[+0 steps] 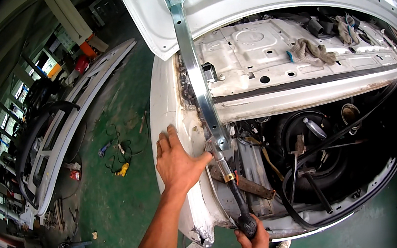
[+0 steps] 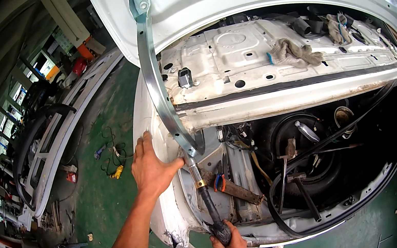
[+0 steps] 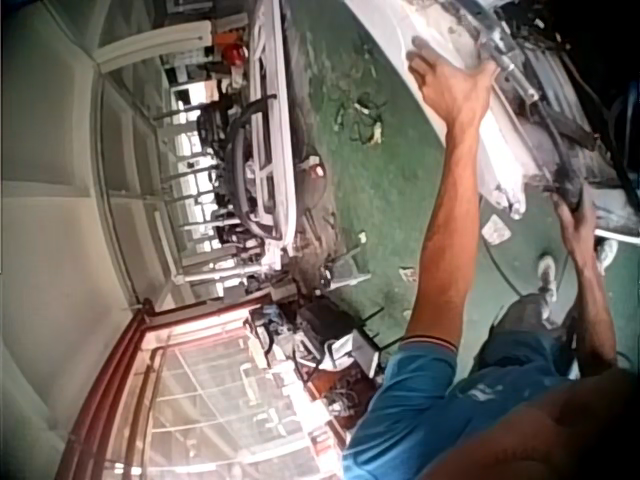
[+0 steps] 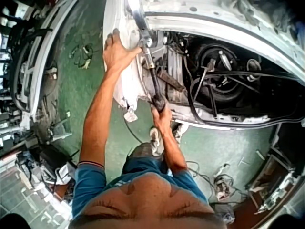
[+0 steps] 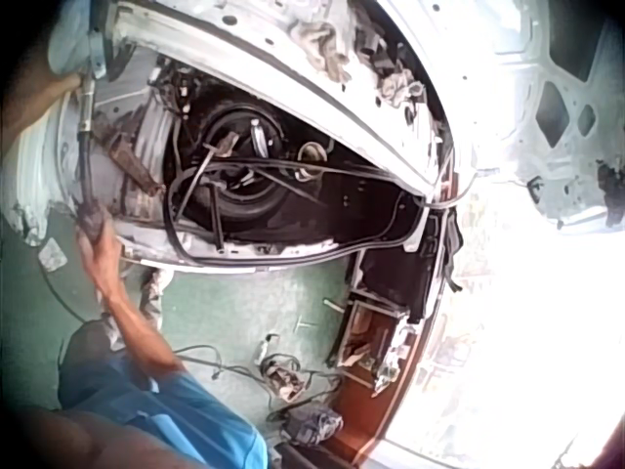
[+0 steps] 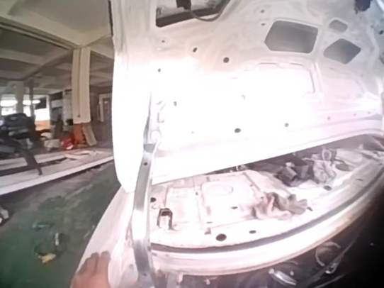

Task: The person uses a hammer and chisel to remove old sealant and reshape the front bumper area of a white car. They then use a welding torch to weld a metal bracket to the car's frame. Finally, they use pliers to remove debris from the bumper area.

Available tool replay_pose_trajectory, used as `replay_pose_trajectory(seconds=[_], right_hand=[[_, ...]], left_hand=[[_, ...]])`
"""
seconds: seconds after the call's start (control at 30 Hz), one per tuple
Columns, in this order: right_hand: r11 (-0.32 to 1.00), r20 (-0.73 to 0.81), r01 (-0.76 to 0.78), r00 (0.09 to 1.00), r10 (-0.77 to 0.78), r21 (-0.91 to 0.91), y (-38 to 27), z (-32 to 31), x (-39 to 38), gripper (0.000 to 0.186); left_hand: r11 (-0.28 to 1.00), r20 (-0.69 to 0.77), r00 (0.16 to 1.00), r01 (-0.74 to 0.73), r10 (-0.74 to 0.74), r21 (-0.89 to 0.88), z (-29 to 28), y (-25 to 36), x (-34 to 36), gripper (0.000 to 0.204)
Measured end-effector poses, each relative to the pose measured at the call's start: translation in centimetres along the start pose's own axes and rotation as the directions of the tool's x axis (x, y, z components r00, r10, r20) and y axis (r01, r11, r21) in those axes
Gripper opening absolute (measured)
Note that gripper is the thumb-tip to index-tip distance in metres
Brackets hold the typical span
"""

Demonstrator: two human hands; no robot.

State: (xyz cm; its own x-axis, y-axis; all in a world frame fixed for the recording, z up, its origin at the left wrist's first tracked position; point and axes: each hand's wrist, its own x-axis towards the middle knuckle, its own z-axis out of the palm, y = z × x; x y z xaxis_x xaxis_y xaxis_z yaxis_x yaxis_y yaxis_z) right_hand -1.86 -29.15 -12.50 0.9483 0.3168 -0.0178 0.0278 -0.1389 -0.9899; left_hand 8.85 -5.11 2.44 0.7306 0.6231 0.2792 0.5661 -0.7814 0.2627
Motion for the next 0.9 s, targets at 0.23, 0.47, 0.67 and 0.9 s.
replay_pose_trajectory(seconds=[0.23, 0.47, 0.67, 0.9], right_hand=[[1.000, -0.003, 0.018, 1.000, -0.018, -0.011, 0.1, 0.0, 0.1, 0.060], [0.998, 0.002, 0.045, 0.999, -0.045, 0.036, 0.3, 0.3, 0.1, 0.056], [0.999, -0.002, 0.043, 0.999, -0.043, 0.017, 0.2, 0.0, 0.2, 0.053], [0.996, -0.003, 0.083, 0.997, -0.083, -0.034, 0.1, -0.4, 0.2, 0.060]], left_hand=[[1.000, -0.006, 1.000, 0.003, -0.003, 0.001, 0.0, 0.1, 0.0, 0.110], [0.976, 0.001, 0.996, -0.085, 0.087, -0.201, 0.0, -0.8, 0.0, 0.109], [0.996, -0.038, 0.996, -0.077, 0.075, -0.042, 0.5, -0.7, -0.1, 0.110], [1.000, -0.024, 1.000, 0.000, 0.000, -0.014, 0.3, 0.0, 0.0, 0.110]])
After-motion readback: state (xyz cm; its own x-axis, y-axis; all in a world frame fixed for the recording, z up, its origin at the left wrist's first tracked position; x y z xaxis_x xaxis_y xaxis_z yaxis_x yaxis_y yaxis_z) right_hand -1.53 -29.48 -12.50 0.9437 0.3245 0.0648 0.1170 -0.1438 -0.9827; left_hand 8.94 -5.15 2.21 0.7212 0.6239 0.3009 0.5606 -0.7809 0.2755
